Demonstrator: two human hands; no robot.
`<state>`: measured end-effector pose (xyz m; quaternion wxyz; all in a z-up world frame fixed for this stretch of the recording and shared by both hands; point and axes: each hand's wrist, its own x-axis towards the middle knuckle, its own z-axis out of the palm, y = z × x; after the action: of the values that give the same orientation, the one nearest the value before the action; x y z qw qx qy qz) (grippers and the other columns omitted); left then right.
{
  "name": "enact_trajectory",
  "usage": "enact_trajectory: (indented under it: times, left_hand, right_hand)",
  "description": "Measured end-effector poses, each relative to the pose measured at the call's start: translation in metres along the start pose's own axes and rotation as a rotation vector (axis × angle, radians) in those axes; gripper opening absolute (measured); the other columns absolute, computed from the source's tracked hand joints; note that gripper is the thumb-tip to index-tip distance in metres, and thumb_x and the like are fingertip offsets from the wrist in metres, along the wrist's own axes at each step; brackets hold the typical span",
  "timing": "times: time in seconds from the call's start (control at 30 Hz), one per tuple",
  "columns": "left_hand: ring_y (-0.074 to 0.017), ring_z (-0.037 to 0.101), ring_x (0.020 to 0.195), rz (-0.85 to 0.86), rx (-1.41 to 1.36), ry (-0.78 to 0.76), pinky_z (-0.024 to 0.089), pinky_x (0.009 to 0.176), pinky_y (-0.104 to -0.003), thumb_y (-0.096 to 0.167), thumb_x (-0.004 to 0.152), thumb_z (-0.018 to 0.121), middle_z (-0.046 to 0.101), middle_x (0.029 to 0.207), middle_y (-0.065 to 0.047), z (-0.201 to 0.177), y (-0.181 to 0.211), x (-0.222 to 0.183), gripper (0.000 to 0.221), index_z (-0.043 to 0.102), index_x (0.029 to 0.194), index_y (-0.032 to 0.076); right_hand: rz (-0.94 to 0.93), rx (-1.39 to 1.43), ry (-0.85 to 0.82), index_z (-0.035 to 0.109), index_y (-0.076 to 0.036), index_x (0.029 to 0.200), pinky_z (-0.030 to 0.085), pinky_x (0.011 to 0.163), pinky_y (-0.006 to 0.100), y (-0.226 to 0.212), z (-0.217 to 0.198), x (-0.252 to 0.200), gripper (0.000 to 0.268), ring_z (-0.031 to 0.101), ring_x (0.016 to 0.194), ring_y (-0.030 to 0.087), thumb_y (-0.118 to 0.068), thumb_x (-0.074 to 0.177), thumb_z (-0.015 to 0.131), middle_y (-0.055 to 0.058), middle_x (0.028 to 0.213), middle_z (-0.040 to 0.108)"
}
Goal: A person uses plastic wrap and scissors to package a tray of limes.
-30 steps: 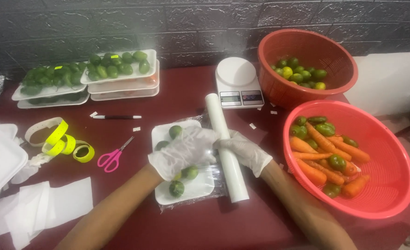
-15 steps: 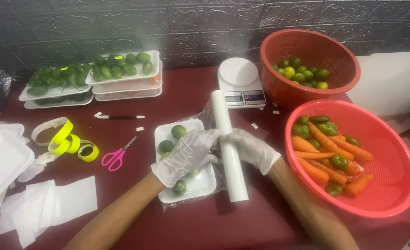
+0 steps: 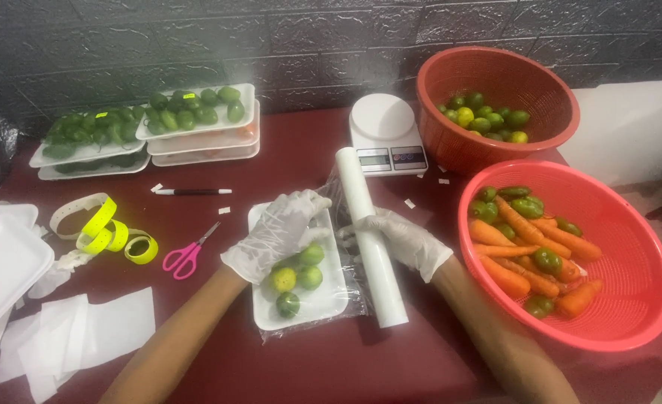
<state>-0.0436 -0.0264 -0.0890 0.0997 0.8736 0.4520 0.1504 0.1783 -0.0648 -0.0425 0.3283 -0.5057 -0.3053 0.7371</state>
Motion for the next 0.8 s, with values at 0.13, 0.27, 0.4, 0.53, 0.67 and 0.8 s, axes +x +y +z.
enact_trajectory:
  times: [0.13, 0.27, 0.4, 0.53, 0.67, 0.8]
  left_hand:
    - [-0.0236, 0.058, 0.119, 0.016, 0.098, -0.006, 0.046, 0.100, -0.040, 0.043, 0.083, 0.078, 0.063, 0.124, -0.004, 0.010, -0.011, 0.008, 0.057, 0.061, 0.132, 0.020]
    - [-0.0212, 0.052, 0.128, -0.057, 0.176, -0.026, 0.040, 0.106, -0.043, 0.047, 0.089, 0.071, 0.058, 0.136, -0.002, 0.016, -0.024, 0.016, 0.061, 0.052, 0.142, 0.023]
    - [-0.0267, 0.050, 0.136, -0.210, 0.159, -0.023, 0.037, 0.111, -0.051, 0.057, 0.097, 0.054, 0.054, 0.146, -0.007, 0.012, -0.035, 0.015, 0.064, 0.043, 0.151, 0.023]
    - [-0.0279, 0.052, 0.136, -0.308, 0.113, -0.046, 0.038, 0.111, -0.051, 0.057, 0.101, 0.043, 0.056, 0.146, -0.006, 0.017, -0.075, 0.013, 0.059, 0.046, 0.150, 0.025]
    - [-0.0319, 0.059, 0.128, -0.434, -0.033, -0.112, 0.042, 0.110, -0.054, 0.068, 0.102, 0.032, 0.067, 0.132, -0.007, -0.009, -0.070, 0.005, 0.062, 0.069, 0.125, 0.024]
    - [-0.0324, 0.059, 0.129, -0.515, -0.112, -0.141, 0.043, 0.112, -0.053, 0.063, 0.102, 0.040, 0.068, 0.131, -0.008, -0.019, -0.068, 0.001, 0.053, 0.069, 0.125, 0.025]
  right_hand:
    - [0.021, -0.041, 0.001, 0.058, -0.008, 0.138, 0.063, 0.083, 0.057, -0.008, 0.010, -0.014, 0.067, 0.064, 0.093, 0.030, -0.014, 0.075, 0.078, 0.013, 0.103, 0.054]
    - [0.055, -0.035, 0.025, 0.056, -0.011, 0.141, 0.062, 0.084, 0.054, -0.001, 0.008, -0.010, 0.073, 0.066, 0.093, 0.030, -0.019, 0.072, 0.078, 0.012, 0.102, 0.056]
    - [0.066, -0.028, 0.066, 0.056, -0.012, 0.143, 0.060, 0.087, 0.062, -0.002, 0.013, -0.013, 0.075, 0.069, 0.093, 0.038, -0.019, 0.072, 0.078, 0.020, 0.103, 0.061]
    - [0.060, -0.070, 0.094, 0.057, -0.017, 0.145, 0.062, 0.087, 0.058, 0.005, -0.003, 0.000, 0.077, 0.070, 0.091, 0.034, -0.026, 0.073, 0.082, 0.019, 0.104, 0.063]
    - [0.024, -0.355, 0.162, 0.050, -0.024, 0.150, 0.059, 0.096, 0.054, 0.018, -0.014, 0.022, 0.082, 0.070, 0.106, 0.035, -0.038, 0.076, 0.083, 0.019, 0.118, 0.066]
    - [-0.006, -0.576, 0.244, 0.049, -0.028, 0.151, 0.055, 0.107, 0.049, 0.013, -0.002, 0.010, 0.086, 0.066, 0.122, 0.031, -0.047, 0.075, 0.084, 0.016, 0.133, 0.064]
